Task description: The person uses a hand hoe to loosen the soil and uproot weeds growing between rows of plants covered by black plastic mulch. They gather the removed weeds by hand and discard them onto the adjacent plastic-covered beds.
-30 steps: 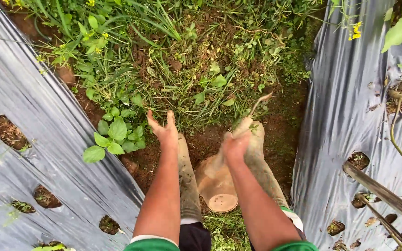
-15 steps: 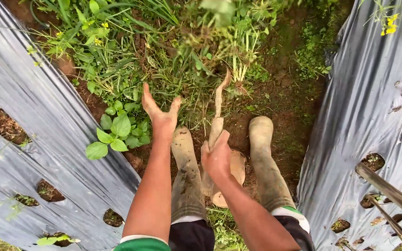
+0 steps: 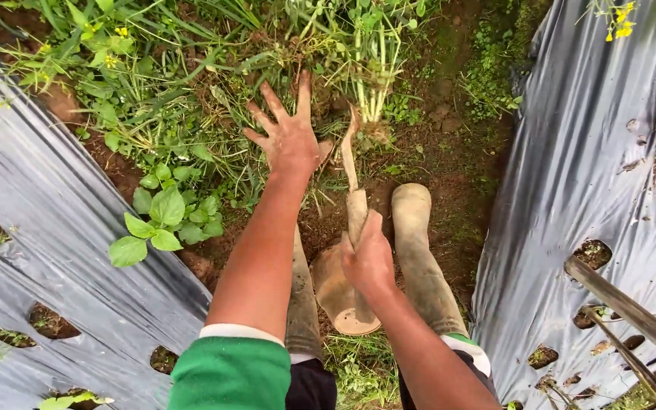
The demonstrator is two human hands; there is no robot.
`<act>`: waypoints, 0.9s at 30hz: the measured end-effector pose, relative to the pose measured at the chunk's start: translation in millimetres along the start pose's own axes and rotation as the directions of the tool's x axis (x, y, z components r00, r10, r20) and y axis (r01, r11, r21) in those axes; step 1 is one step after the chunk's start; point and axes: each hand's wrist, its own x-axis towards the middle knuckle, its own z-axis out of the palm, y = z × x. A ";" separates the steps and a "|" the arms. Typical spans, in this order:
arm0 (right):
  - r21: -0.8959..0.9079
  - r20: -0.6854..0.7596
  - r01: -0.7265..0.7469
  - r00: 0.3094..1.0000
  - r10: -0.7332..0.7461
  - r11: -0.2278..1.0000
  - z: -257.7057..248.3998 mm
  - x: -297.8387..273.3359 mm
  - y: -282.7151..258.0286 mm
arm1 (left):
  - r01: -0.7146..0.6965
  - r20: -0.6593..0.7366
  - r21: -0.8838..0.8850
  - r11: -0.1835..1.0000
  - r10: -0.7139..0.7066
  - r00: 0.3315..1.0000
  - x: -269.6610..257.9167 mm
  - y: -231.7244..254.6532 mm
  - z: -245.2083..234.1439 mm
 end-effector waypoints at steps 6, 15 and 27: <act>0.417 -0.216 -0.038 0.966 0.140 0.908 -31.0 -57.8 33.0 | -0.016 0.051 -0.038 0.999 0.018 0.999 5.7 -7.6 -4.2; 0.480 -0.355 0.329 0.921 -0.163 0.813 -58.5 80.1 -69.6 | -0.129 -0.185 -0.292 0.948 0.076 0.980 -6.7 -31.3 15.8; 0.352 -0.233 0.270 0.953 -0.195 0.896 -29.0 59.7 -55.7 | -0.060 -0.288 -0.769 0.636 -0.262 0.921 -23.0 -81.5 77.7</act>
